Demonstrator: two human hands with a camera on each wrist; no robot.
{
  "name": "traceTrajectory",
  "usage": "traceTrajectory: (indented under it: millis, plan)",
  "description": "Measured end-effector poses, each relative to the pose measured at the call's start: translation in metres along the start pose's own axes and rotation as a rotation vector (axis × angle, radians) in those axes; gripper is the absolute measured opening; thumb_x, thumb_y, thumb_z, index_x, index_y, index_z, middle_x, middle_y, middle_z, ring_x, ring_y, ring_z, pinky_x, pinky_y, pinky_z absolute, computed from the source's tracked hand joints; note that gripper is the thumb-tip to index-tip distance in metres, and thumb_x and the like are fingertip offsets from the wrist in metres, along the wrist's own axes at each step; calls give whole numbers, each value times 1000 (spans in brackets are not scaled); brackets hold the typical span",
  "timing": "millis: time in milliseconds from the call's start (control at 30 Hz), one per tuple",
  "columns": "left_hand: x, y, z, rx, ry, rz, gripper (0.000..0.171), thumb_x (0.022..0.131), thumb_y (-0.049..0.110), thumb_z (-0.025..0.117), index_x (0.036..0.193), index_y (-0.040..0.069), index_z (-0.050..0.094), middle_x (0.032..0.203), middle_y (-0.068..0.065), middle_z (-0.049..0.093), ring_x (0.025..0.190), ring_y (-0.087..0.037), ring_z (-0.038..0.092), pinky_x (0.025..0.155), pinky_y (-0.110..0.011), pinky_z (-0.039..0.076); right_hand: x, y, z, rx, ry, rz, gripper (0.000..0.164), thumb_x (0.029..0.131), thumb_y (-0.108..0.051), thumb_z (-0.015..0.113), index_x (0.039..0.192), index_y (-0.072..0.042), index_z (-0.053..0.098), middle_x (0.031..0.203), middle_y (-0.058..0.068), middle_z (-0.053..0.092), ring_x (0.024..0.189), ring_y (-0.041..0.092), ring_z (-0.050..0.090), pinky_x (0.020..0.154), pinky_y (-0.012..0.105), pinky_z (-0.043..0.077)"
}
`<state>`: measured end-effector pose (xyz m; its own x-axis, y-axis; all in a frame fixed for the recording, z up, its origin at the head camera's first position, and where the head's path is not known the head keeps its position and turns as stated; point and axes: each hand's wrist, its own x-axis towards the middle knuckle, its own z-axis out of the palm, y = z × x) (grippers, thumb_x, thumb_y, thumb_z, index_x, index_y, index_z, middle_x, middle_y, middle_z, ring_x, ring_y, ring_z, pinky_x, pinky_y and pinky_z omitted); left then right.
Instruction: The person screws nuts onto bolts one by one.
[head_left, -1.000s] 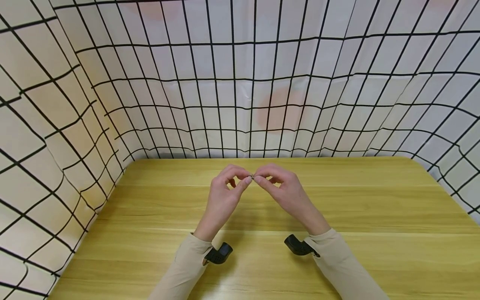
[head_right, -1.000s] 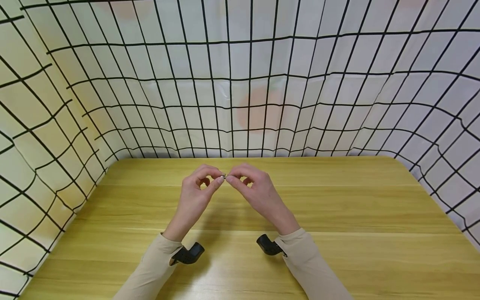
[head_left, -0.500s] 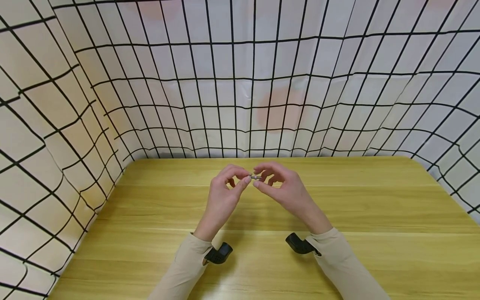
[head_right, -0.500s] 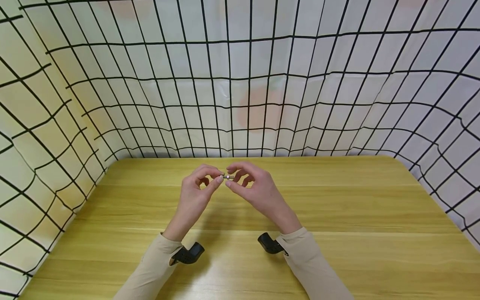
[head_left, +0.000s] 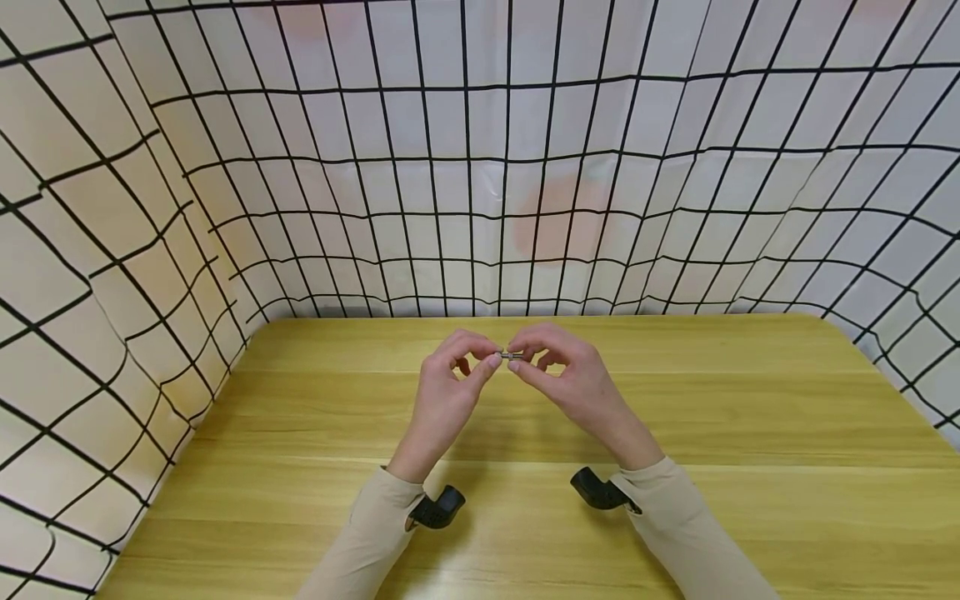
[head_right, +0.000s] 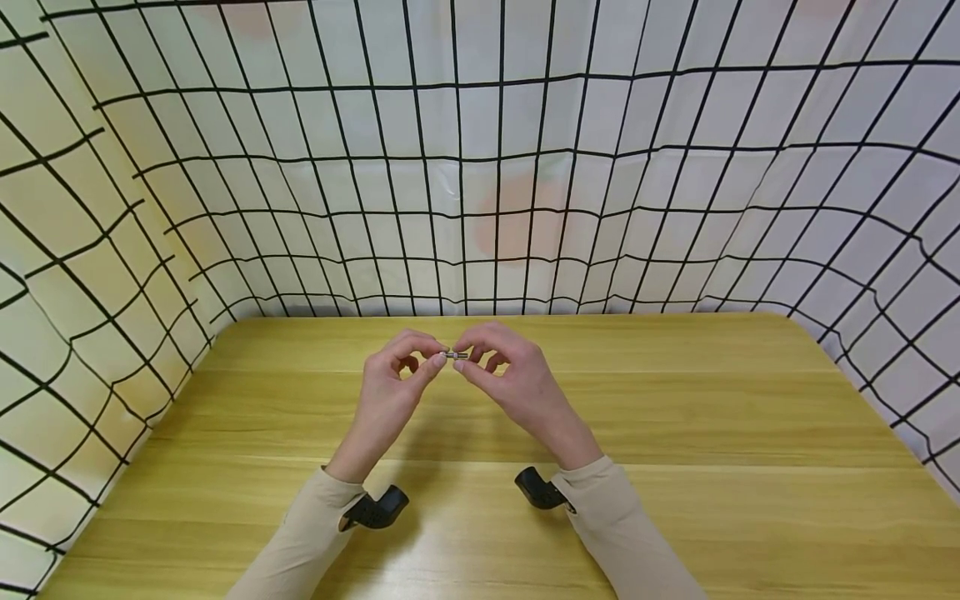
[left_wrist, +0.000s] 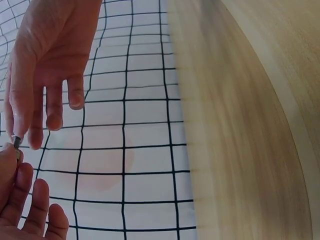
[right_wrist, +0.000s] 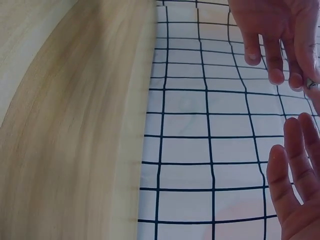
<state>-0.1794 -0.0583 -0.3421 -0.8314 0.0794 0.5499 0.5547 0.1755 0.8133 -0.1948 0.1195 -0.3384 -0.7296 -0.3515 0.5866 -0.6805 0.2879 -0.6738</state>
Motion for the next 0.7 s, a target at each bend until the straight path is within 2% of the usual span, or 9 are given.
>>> traceTrajectory:
  millis: [167, 400, 533, 700]
  plan:
    - [0, 0, -1, 2, -7, -4, 3, 90, -4, 67, 91, -4, 70, 92, -15, 65, 87, -23, 56, 72, -46, 39, -1, 3, 2, 10, -10, 66, 12, 91, 2, 67, 102, -2, 68, 102, 9, 66, 87, 16, 60, 72, 34, 51]
    - [0, 0, -1, 6, -14, -4, 4, 89, -5, 68, 91, -2, 71, 92, -14, 65, 87, -22, 55, 73, -49, 39, -5, 32, 10, 28, 18, 121, 10, 97, -10, 64, 98, -13, 73, 104, -2, 67, 92, 16, 59, 73, 38, 47]
    - [0, 0, 0, 15, -9, -7, 5, 88, -5, 69, 91, -2, 71, 91, -14, 65, 87, -22, 55, 73, -48, 39, -5, 38, 11, 11, 35, 151, 14, 99, -22, 62, 97, -15, 74, 99, -9, 67, 92, 13, 59, 76, 40, 46]
    - [1, 0, -1, 21, 4, -15, 5, 89, -6, 68, 92, -3, 71, 92, -14, 65, 87, -23, 57, 72, -45, 39, -5, 37, 10, 12, 26, 179, 18, 100, -29, 60, 107, -18, 71, 102, -9, 67, 94, 11, 59, 79, 42, 46]
